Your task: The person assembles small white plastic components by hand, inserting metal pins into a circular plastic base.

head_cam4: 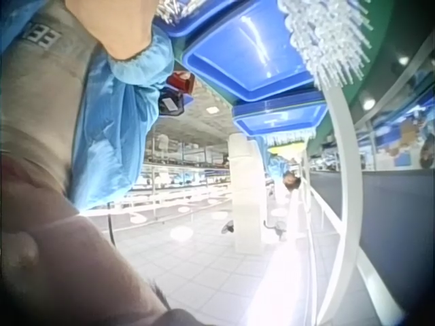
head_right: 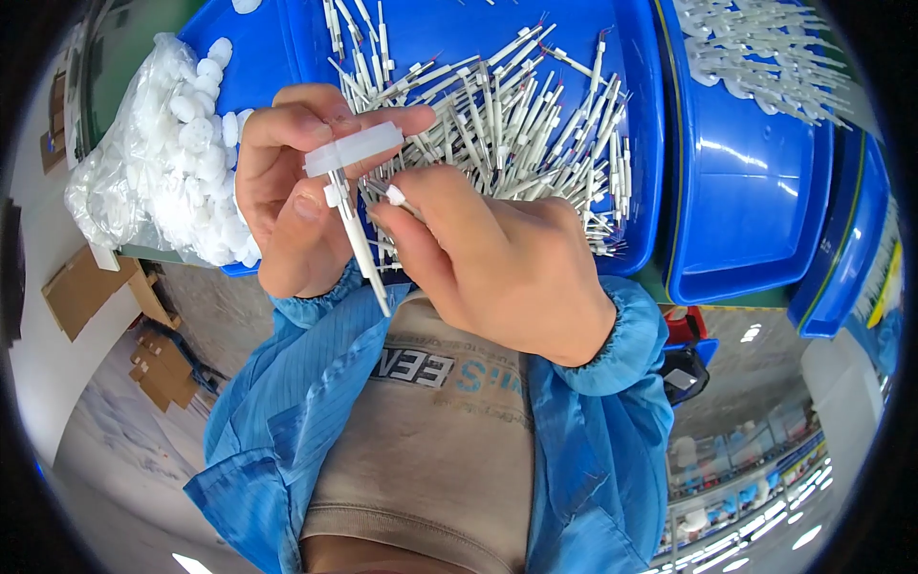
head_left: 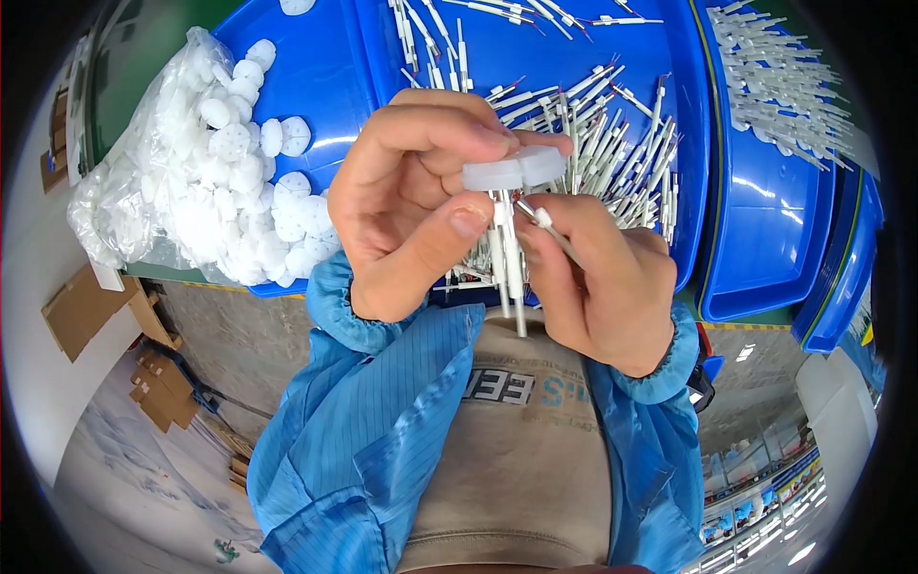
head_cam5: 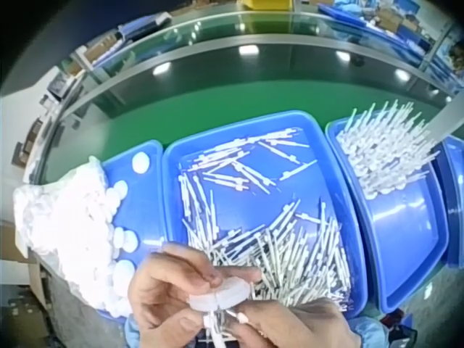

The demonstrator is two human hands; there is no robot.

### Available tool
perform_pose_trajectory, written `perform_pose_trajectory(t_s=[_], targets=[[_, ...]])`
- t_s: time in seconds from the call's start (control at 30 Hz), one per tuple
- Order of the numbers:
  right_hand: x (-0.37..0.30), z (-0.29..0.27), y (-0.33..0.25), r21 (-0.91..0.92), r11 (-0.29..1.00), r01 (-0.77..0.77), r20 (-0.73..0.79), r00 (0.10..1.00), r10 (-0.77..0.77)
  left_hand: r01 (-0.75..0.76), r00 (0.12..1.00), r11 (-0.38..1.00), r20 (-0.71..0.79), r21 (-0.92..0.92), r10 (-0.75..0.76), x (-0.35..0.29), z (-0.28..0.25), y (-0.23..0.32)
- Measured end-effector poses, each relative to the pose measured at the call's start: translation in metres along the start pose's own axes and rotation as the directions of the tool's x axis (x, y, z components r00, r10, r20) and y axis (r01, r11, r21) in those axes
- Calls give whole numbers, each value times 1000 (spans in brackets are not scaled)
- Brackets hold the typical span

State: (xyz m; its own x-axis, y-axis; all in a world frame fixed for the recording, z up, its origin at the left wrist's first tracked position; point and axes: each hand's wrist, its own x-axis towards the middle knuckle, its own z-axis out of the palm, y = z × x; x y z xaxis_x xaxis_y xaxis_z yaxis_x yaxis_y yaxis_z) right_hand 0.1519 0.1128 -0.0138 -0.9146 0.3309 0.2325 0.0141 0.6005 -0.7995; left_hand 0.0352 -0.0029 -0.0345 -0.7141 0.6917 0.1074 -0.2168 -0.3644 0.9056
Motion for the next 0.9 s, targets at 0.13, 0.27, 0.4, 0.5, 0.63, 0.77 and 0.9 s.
perform_pose_trajectory(t_s=[0.13, 0.27, 0.4, 0.5, 0.63, 0.77, 0.9], targets=[[-1, -7, 1, 113, 991, -72, -46, 996, 77, -57, 997, 998, 56, -33, 59, 1, -4, -3], [1, -11, 1, 92, 993, -74, -47, 996, 78, -47, 997, 999, 56, 2, 47, -1, -3, -3], [4, -12, 1, 71, 995, -71, -41, 996, 74, -78, 993, 997, 88, 29, 76, 2, -5, -6], [4, -15, -2, 114, 982, -148, -39, 987, 153, -98, 988, 993, 122, 62, 90, 2, -6, -6], [5, -12, -3, 179, 968, -174, -61, 980, 187, -155, 983, 980, 120, 122, 141, 2, -1, -8], [6, -15, 2, 125, 989, -83, -46, 995, 89, -151, 987, 969, 81, 197, 138, 1, -2, -6], [3, -18, 3, 91, 992, -83, 15, 997, 82, -145, 989, 968, 53, 206, 137, 2, -1, -8]])
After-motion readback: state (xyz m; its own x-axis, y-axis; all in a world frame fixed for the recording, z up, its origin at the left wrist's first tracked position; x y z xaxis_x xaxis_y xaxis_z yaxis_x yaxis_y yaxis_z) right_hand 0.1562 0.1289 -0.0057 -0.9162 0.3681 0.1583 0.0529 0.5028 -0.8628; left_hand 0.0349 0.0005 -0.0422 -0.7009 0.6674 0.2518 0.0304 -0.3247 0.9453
